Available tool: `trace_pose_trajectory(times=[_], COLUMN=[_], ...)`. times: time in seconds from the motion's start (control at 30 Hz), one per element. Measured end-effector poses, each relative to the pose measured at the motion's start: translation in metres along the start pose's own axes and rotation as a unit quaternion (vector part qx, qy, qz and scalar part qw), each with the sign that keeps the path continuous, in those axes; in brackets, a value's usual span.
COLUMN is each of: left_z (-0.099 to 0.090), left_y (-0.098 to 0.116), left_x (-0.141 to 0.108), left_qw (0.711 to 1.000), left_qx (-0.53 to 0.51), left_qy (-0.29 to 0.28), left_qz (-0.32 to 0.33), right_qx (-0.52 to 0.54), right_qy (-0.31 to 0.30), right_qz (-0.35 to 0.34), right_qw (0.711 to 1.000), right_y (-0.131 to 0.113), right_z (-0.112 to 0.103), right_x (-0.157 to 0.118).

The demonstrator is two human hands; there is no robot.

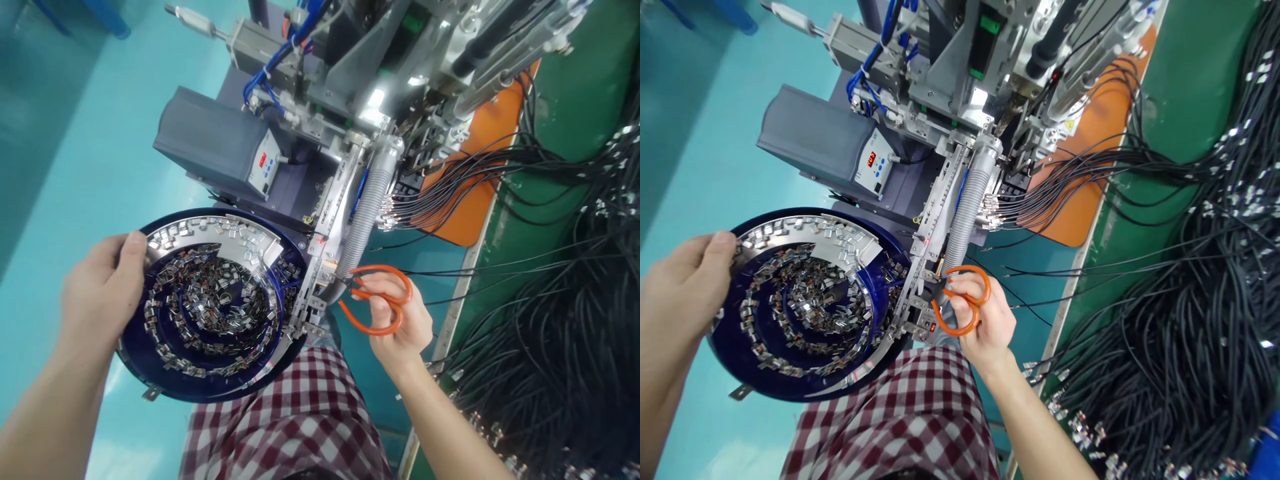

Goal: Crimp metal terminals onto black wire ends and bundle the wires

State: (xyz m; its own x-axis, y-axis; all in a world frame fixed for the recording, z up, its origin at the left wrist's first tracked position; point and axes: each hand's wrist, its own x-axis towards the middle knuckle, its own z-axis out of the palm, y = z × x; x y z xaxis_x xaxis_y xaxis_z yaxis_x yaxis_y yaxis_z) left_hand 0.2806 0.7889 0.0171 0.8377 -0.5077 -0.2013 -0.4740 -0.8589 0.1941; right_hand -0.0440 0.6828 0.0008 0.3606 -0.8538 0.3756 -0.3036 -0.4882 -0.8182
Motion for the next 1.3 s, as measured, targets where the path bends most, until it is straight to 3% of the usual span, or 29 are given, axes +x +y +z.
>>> trace_pose_trajectory(times=[1.0, 1.3], left_z=[-0.005, -0.004], left_y=[0.008, 0.004], left_x=[-0.002, 0.0], left_qw=[0.999, 1.0], left_qx=[0.013, 0.012], left_qy=[-0.022, -0.017], left_qz=[-0.019, -0.02], right_qx=[-0.006, -0.014], right_qy=[-0.014, -0.053], right_qz=[-0.013, -0.027], right_qw=[1.0, 0.998], right_y=[-0.008, -0.004], right_z=[0.007, 0.015], right_x=[0.004, 0.002])
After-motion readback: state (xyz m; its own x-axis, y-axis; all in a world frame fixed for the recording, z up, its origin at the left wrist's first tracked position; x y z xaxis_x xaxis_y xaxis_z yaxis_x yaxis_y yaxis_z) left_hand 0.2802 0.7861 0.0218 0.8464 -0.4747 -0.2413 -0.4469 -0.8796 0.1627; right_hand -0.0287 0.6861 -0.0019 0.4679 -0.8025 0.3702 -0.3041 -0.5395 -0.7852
